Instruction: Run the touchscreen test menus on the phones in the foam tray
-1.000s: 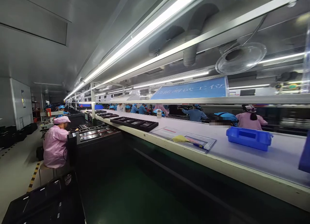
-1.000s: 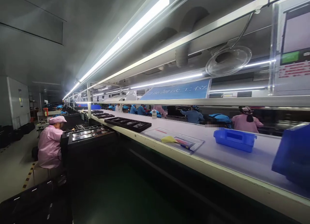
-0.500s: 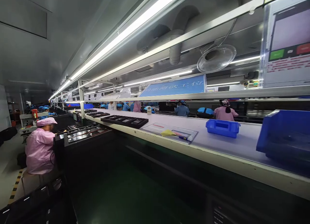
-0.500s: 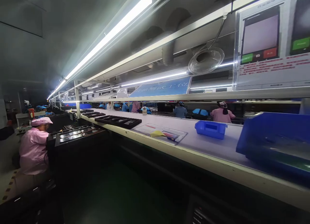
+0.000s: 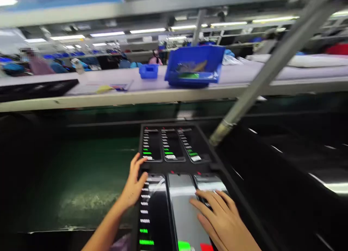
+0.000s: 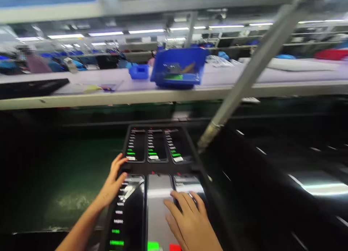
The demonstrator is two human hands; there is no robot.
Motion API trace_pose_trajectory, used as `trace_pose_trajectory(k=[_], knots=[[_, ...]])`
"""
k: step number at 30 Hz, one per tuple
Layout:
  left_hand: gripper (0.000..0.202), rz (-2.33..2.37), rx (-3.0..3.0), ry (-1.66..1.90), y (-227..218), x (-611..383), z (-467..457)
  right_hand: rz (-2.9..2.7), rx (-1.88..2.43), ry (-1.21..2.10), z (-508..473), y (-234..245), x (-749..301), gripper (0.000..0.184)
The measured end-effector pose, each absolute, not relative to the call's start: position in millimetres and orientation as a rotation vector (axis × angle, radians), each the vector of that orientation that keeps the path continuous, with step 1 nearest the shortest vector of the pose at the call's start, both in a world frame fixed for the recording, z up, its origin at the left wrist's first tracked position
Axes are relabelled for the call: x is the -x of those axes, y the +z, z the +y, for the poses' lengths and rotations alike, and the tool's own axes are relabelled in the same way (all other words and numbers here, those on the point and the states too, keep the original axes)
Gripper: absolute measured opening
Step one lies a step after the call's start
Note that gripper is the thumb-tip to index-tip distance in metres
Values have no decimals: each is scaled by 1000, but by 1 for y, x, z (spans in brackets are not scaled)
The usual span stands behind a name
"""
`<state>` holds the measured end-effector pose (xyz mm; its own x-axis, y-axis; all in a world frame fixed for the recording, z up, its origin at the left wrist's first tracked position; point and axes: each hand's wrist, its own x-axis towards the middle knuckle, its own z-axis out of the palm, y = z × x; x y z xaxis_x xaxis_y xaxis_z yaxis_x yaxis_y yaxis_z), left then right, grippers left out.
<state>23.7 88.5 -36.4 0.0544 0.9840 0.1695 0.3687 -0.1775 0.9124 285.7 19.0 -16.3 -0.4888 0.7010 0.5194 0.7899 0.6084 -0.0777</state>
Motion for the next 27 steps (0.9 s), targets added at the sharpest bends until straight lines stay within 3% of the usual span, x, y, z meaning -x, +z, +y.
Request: trace_pose_trajectory(k=[5, 14, 17, 22, 27], knots=[[39, 1428, -1674, 1065, -34, -23, 89, -2249, 1404, 98, 13, -3, -276, 37], [40, 1442, -1723, 1070, -32, -22, 89, -2591, 1029, 699, 5, 23, -274, 26], [40, 1448, -1704, 1038, -30, -23, 89, -2619, 1054, 716, 6, 23, -273, 25], [40, 1463, -1707, 1022, -29, -23, 88, -2381, 1198, 449, 8, 12, -277, 39], [38, 1475, -1799, 1021, -27, -22, 86, -2325, 1326, 407, 9, 9, -277, 37]])
